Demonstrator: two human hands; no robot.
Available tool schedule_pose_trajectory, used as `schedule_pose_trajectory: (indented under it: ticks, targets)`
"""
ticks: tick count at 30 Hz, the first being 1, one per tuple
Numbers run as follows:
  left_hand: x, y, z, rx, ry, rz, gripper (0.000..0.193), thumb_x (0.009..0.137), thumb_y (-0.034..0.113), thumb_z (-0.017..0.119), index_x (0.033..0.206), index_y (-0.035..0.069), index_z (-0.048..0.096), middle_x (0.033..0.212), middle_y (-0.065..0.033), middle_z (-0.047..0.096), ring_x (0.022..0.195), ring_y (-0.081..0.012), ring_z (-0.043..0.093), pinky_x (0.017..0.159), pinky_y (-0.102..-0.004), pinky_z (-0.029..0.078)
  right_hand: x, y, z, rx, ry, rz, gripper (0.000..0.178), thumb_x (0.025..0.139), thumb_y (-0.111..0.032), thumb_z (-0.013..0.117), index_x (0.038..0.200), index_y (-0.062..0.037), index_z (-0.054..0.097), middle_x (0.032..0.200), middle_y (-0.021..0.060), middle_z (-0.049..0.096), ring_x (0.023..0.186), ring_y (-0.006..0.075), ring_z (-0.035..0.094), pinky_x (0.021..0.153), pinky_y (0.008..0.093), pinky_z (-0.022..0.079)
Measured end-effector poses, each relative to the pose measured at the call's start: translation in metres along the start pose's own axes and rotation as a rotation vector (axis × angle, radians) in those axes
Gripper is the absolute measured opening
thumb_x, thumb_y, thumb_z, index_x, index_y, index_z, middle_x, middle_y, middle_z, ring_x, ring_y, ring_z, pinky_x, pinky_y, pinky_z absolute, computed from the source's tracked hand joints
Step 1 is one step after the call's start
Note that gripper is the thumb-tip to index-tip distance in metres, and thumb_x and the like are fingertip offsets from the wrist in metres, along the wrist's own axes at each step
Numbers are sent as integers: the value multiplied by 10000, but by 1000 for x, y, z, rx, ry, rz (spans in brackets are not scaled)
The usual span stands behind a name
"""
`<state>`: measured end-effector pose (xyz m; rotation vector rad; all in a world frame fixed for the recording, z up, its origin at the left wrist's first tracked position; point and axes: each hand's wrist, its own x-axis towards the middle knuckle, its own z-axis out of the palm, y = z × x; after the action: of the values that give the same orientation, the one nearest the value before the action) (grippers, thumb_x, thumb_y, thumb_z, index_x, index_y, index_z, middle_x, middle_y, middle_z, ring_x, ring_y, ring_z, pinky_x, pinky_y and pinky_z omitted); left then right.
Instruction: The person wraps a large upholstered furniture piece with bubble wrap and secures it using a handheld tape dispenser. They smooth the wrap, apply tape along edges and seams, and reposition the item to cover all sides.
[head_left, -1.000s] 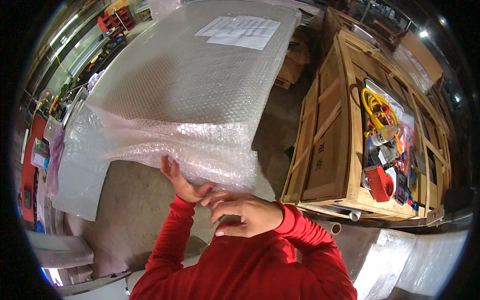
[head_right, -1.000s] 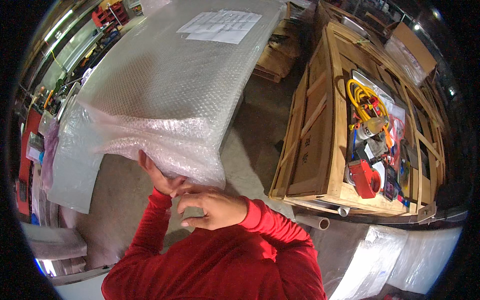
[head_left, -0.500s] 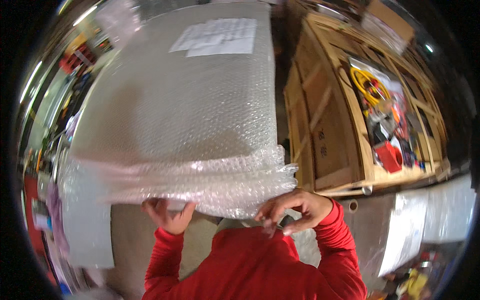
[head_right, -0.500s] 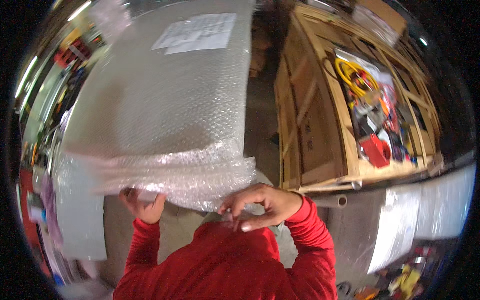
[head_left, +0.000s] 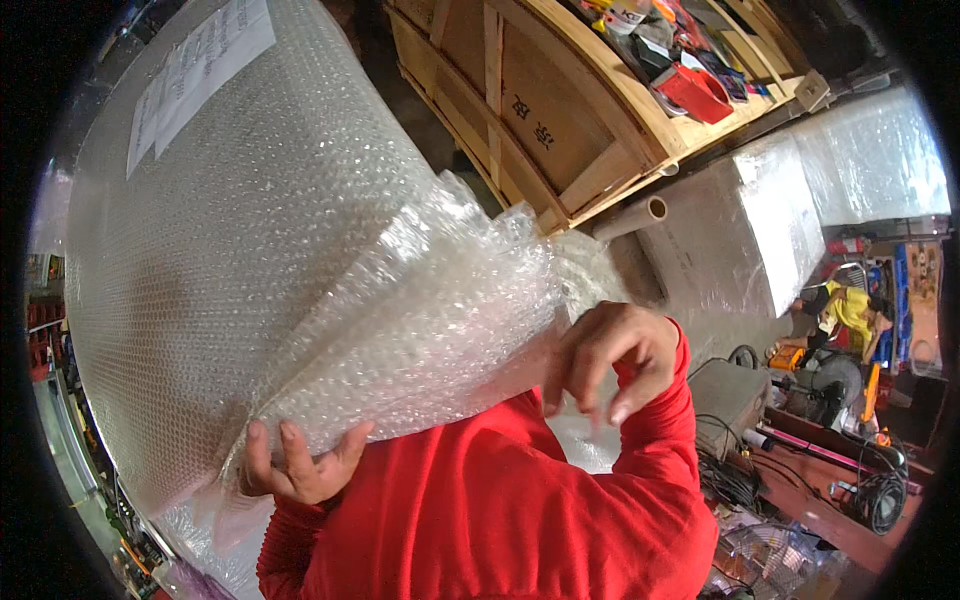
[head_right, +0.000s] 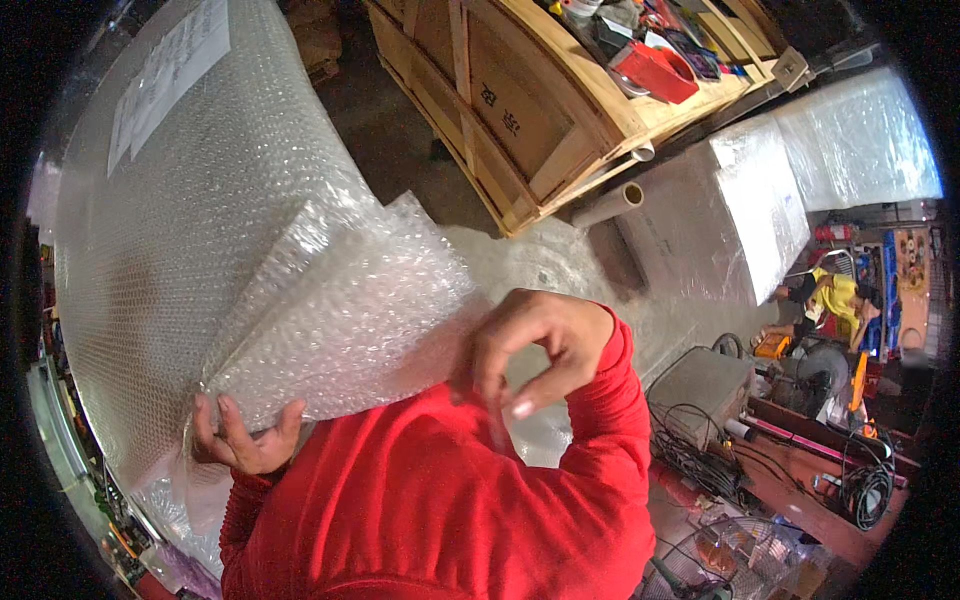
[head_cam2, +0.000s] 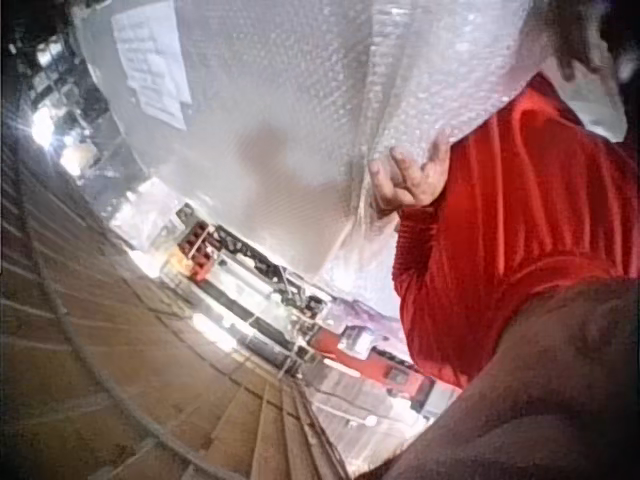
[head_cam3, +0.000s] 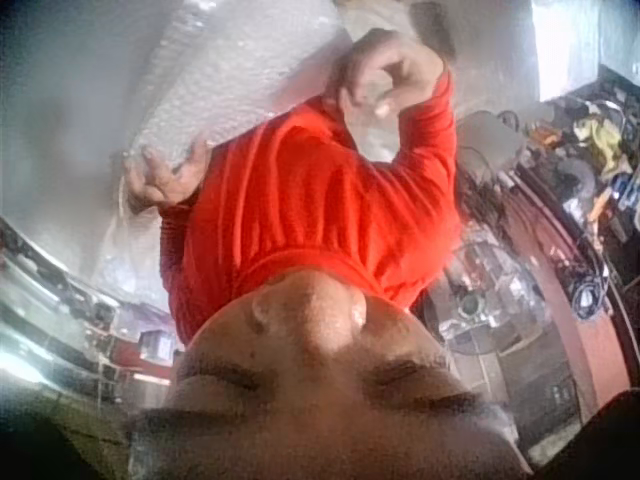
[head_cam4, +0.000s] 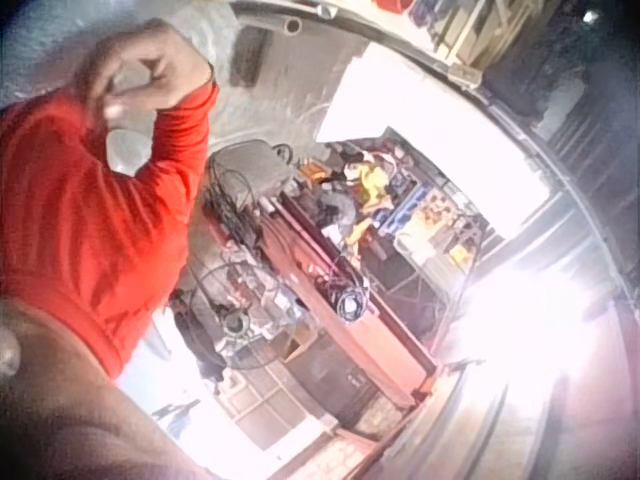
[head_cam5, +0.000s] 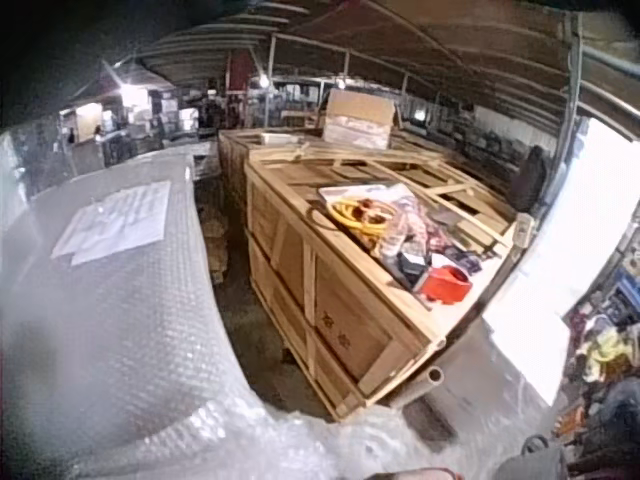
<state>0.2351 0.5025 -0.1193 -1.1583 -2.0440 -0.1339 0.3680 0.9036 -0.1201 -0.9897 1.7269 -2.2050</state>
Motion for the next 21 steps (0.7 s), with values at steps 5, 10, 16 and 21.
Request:
schedule_pose_trajectory:
  ticks: [5,10,16,21]
  targets:
    - [-5,0,3,71,-2,-19,916,782,683,748,1425,74,517,1377,-241,546,1222,-382,506,1028,-511,350,-64,-5,12,85,292,-246,270,798,-222,843,861,6,711,774,173,732,716,326,749,584,379,579]
    - [-15,-1,-2,122,-60,-3,905,771,698,741,1385,70,522,1405,-236,529,1243,-387,489,1029,-530,333,-77,-38,13,-106,264,-189,242,834,-159,822,937,25,702,788,136,732,738,328,754,586,371,588]
    - [-12,3,4,69,39,3,751,801,689,717,1266,112,592,1340,-187,571,1191,-344,521,980,-506,362,13,-2,26,253,-134,-184,307,868,-141,796,1062,42,646,1147,220,687,1021,284,702,810,372,562]
    - [48,-21,-28,-271,-197,82,557,885,581,698,1215,136,645,1087,-114,681,847,-271,645,776,-405,497,31,36,33,411,266,69,249,903,-143,737,1056,34,651,1197,209,683,878,143,669,755,271,520]
